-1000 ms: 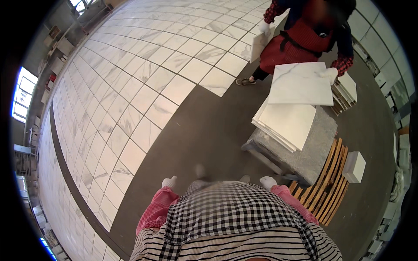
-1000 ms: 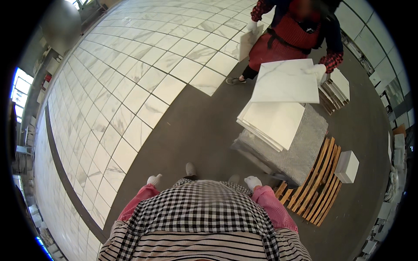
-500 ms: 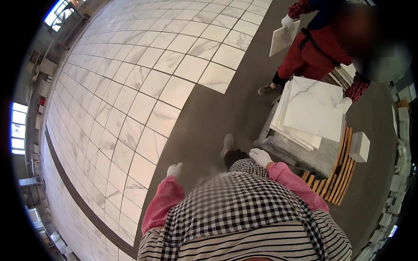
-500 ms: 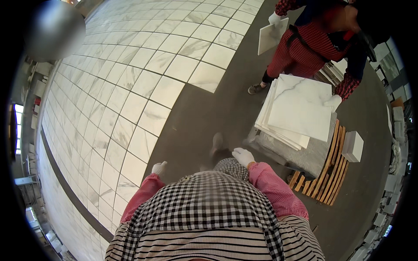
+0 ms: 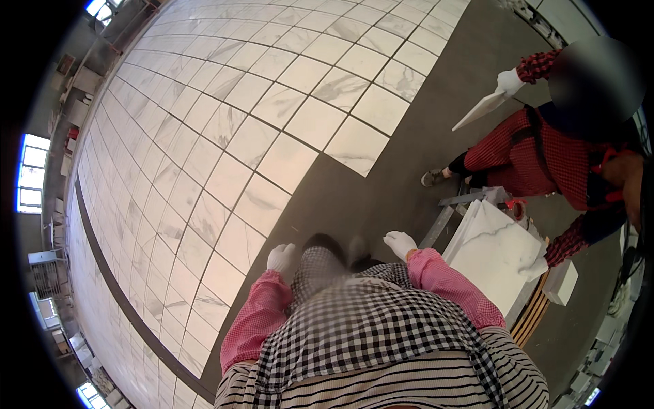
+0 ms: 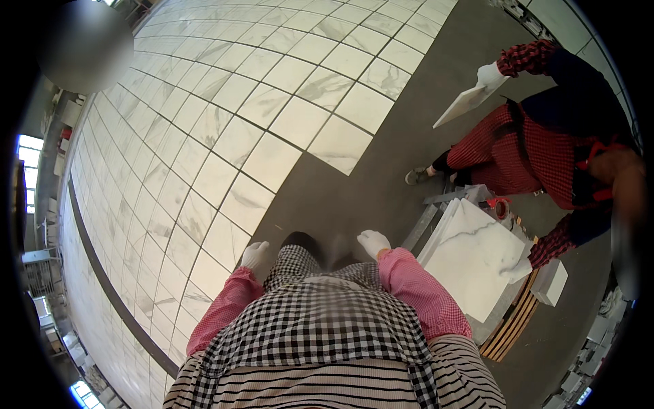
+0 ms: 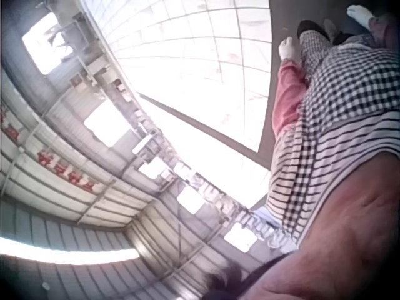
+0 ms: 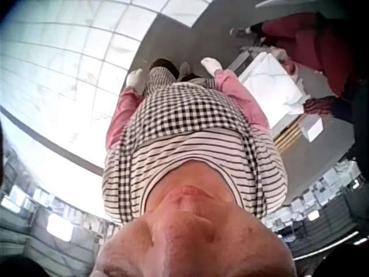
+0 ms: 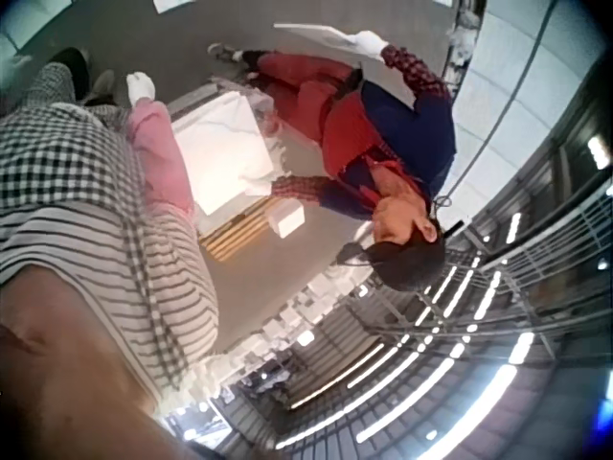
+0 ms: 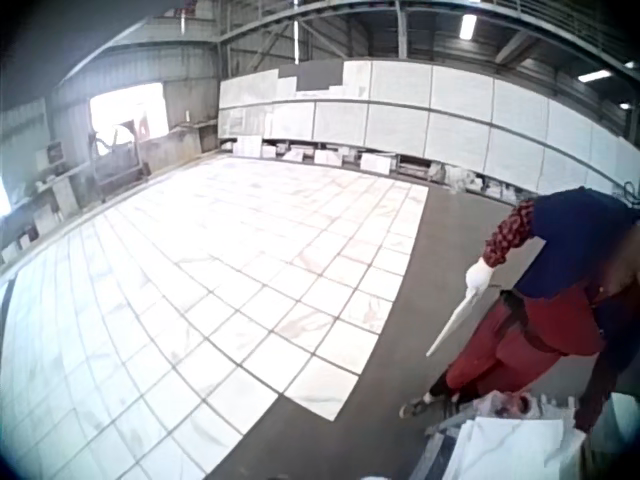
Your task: The person picks up white rectangular boxes and wraps them in clear plastic film. They smooth the film over the boxes and place the wrapped items on a wooden pallet. Another person is visible nearby handling similar boxes.
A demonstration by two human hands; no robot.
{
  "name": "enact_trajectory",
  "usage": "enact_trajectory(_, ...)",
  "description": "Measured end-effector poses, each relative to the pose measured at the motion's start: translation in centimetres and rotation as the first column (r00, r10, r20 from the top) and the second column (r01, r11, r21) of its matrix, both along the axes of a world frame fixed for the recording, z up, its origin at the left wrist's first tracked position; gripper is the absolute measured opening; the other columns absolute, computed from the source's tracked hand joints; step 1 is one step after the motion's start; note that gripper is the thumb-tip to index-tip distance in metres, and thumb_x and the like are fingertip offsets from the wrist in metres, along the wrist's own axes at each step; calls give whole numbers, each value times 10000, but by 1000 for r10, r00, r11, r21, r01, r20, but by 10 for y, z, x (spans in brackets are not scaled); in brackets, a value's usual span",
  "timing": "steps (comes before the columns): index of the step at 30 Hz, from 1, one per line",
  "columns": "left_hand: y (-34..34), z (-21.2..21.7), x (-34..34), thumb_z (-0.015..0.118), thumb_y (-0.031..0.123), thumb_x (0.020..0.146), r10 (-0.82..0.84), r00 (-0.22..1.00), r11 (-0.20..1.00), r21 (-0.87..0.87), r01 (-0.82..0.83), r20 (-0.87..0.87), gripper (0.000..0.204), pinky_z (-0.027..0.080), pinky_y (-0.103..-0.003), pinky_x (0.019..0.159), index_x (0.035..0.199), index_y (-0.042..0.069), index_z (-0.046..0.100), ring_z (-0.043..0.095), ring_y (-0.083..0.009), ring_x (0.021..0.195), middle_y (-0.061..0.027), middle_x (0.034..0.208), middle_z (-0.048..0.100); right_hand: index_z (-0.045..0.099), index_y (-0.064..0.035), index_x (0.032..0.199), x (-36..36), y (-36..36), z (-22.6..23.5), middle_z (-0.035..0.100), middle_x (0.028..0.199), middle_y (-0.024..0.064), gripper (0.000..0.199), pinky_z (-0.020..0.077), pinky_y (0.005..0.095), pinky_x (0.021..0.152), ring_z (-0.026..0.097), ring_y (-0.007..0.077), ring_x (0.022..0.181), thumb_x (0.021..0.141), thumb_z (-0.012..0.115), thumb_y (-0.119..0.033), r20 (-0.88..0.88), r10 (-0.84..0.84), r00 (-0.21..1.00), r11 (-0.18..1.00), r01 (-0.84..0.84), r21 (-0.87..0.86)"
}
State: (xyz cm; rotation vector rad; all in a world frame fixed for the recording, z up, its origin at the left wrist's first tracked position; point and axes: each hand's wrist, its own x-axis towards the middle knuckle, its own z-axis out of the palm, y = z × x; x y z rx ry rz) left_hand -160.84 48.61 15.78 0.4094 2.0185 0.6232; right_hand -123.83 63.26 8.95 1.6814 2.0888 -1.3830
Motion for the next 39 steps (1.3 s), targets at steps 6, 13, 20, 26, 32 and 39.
enact_trajectory(6, 49, -107, -70, 564, 368, 891, -201, 978, 937, -304, 174, -59, 514, 534, -453, 842, 1014, -103, 727, 707, -398, 934, -295, 925, 721, 726, -66, 1186, 13, 85, -29, 707, 1222, 185, 428, 496, 450, 1004, 640, 387, 1176, 948, 576, -389, 123, -195, 973, 981, 194, 23)
enact_trajectory(13, 256, -132, -122, 589, 421, 912, -387, 918, 907, -216, 361, -91, 533, 527, -466, 847, 1024, -83, 722, 706, -392, 920, -273, 943, 730, 673, -48, 1287, -24, 164, -44, 663, 1317, 213, 502, 461, 458, 1058, 599, 401, 1249, 962, 548, -410, 315, -389, 865, 890, 442, -114)
enact_trajectory(20, 445, -167, -93, 585, 383, 967, -602, 798, 799, 15, 602, 35, 389, 506, -482, 860, 1041, 21, 707, 666, -423, 1005, -234, 1019, 711, 585, -58, 1381, -107, 277, -139, 654, 1328, 200, 571, 468, 482, 1052, 593, 399, 1238, 943, 564, -423, 345, -287, 894, 927, 350, -137)
enact_trajectory(26, 471, -238, -32, 620, 289, 980, -546, 806, 819, -60, 571, 227, 363, 511, -364, 939, 1190, 4, 699, 696, -276, 1051, -159, 1078, 741, 549, -51, 1408, -147, 423, -308, 628, 1352, 140, 600, 481, 464, 1057, 574, 357, 1247, 930, 593, -411, 275, -104, 956, 994, 107, 5)
enact_trajectory(32, 500, -295, 12, 611, 287, 991, -348, 775, 824, -222, 521, 527, 487, 466, -375, 1071, 1348, -44, 614, 617, -338, 1266, -236, 1330, 661, 533, -71, 1394, -149, 553, -518, 605, 1368, 116, 577, 510, 468, 1016, 557, 331, 1268, 915, 637, -375, 384, -7, 923, 992, -43, 121)
enact_trajectory(39, 502, -337, 15, 626, 188, 985, -325, 739, 806, -237, 543, 590, 435, 503, -322, 1007, 1343, -58, 607, 677, -236, 1143, -172, 1249, 706, 483, -92, 1442, -185, 612, -623, 580, 1380, 92, 640, 475, 459, 1040, 537, 279, 1296, 926, 650, -431, 402, -79, 912, 979, -4, 202)
